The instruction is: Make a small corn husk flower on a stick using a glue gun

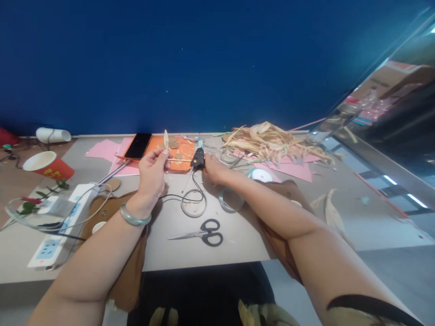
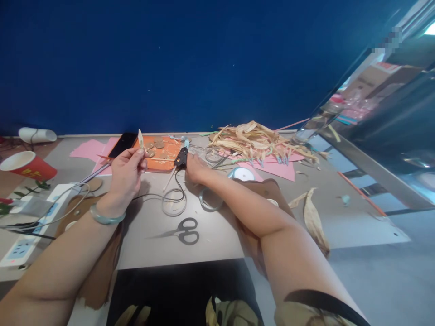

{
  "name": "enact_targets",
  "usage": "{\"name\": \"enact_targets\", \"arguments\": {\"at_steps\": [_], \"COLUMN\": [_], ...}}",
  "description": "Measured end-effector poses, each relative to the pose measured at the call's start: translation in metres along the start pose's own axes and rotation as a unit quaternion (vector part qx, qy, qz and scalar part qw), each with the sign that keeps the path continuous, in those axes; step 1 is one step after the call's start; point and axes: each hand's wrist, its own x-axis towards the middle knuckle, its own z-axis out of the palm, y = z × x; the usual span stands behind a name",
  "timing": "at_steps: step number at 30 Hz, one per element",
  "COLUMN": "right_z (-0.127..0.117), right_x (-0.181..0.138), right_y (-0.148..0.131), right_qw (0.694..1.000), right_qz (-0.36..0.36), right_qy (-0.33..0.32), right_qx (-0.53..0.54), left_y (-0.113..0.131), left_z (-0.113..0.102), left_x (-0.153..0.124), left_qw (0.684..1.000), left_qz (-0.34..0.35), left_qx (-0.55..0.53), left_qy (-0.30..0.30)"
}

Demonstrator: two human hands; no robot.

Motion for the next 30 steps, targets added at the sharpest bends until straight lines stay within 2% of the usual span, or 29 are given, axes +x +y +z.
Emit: {"name": "enact_targets", "arguments": {"at_steps": [3,6,8,9,10,12,14,16,22,30], "right_z": [0.003,-0.004,-0.014,-0.021,-0.028,-0.039,-0.045,-0.045,-0.037,-0.033], "right_x": [-0.004,-0.012,-0.021,-0.027,-0.032,-0.043,-0.052,-0.057,-0.061,-0.059], "right_y": [-0.003,-0.006,-0.010,-0.012,-0.014,-0.020,-0.024,-0.028,-0.036,-0.032], "right_qw": [1.000,0.997,0.987,0.980,0.967,0.919,0.874,0.868,0.896,0.898], "right_qz": [-0.004,-0.042,-0.112,-0.168,-0.241,-0.383,-0.453,-0.457,-0.388,-0.384], "right_qy": [-0.007,0.045,0.085,0.079,0.043,-0.086,-0.176,-0.194,-0.187,-0.205], "right_qx": [0.003,-0.036,-0.072,-0.076,-0.065,-0.024,-0.005,-0.025,-0.106,-0.063], "left_y": [-0.001,-0.002,-0.003,-0.003,-0.004,-0.005,-0.006,-0.006,-0.007,-0.006], "left_z": [0.000,0.001,0.001,0.001,0.000,0.000,0.000,-0.001,-0.001,0.002], "left_x": [0.000,0.000,0.001,0.001,0.001,0.001,0.001,0.001,0.001,-0.001], "left_qw": [1.000,1.000,1.000,1.000,1.000,1.000,1.000,1.000,0.999,0.999], "left_qz": [-0.010,-0.016,-0.018,-0.020,-0.022,-0.026,-0.027,-0.026,-0.035,-0.040], "left_qx": [-0.002,-0.004,-0.004,-0.003,-0.002,0.000,0.002,0.001,0.000,-0.005], "left_qy": [0.004,0.001,-0.001,-0.002,-0.003,-0.005,-0.008,-0.012,-0.016,-0.010]}}
